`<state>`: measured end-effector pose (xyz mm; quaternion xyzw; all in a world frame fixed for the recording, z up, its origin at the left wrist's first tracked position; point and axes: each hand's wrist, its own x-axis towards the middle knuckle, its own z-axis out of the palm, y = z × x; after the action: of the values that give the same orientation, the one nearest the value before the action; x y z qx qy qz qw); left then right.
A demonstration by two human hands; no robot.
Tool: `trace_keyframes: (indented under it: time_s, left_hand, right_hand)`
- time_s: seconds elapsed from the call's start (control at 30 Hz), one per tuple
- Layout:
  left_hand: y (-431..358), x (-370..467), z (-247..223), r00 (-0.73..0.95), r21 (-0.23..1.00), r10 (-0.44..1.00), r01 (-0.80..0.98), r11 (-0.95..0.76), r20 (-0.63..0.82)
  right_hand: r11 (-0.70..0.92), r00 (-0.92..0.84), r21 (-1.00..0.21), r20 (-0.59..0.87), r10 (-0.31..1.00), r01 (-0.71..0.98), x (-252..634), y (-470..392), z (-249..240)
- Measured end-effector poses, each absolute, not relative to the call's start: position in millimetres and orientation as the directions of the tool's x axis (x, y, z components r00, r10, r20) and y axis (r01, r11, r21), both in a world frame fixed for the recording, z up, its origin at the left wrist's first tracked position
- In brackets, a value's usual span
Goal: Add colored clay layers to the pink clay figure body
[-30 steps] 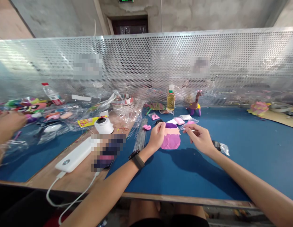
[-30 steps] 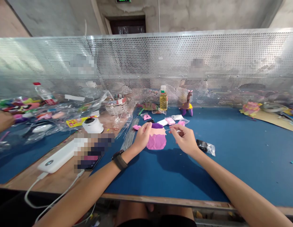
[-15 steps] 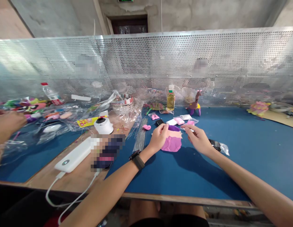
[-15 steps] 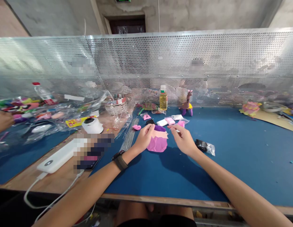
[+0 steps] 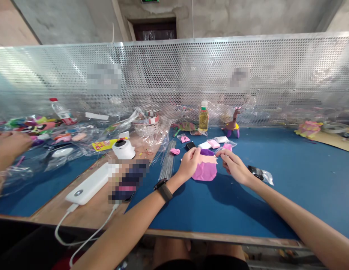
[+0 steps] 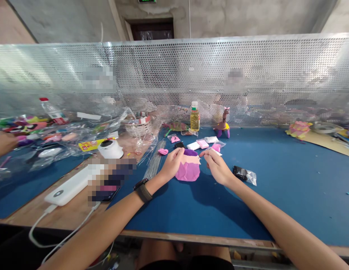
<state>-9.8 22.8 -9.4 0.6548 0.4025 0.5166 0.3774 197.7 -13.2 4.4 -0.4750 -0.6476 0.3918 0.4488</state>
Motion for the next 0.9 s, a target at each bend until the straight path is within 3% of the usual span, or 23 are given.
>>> trace_keyframes:
  time_s: [0.4, 0.9]
  left_hand:
    - [20.4, -7.8, -7.9, 0.183, 0.902, 0.911, 0.165, -0.399, 0.369]
    - [19.0, -8.2, -5.4, 0.200, 0.902, 0.909, 0.167, -0.399, 0.365]
  right_hand:
    - [0.401, -0.170, -0.821, 0.363, 0.916, 0.407, 193.8, -13.2, 7.4]
    - [0.433, -0.153, -0.755, 0.415, 0.897, 0.492, 196.5, -12.9, 7.0]
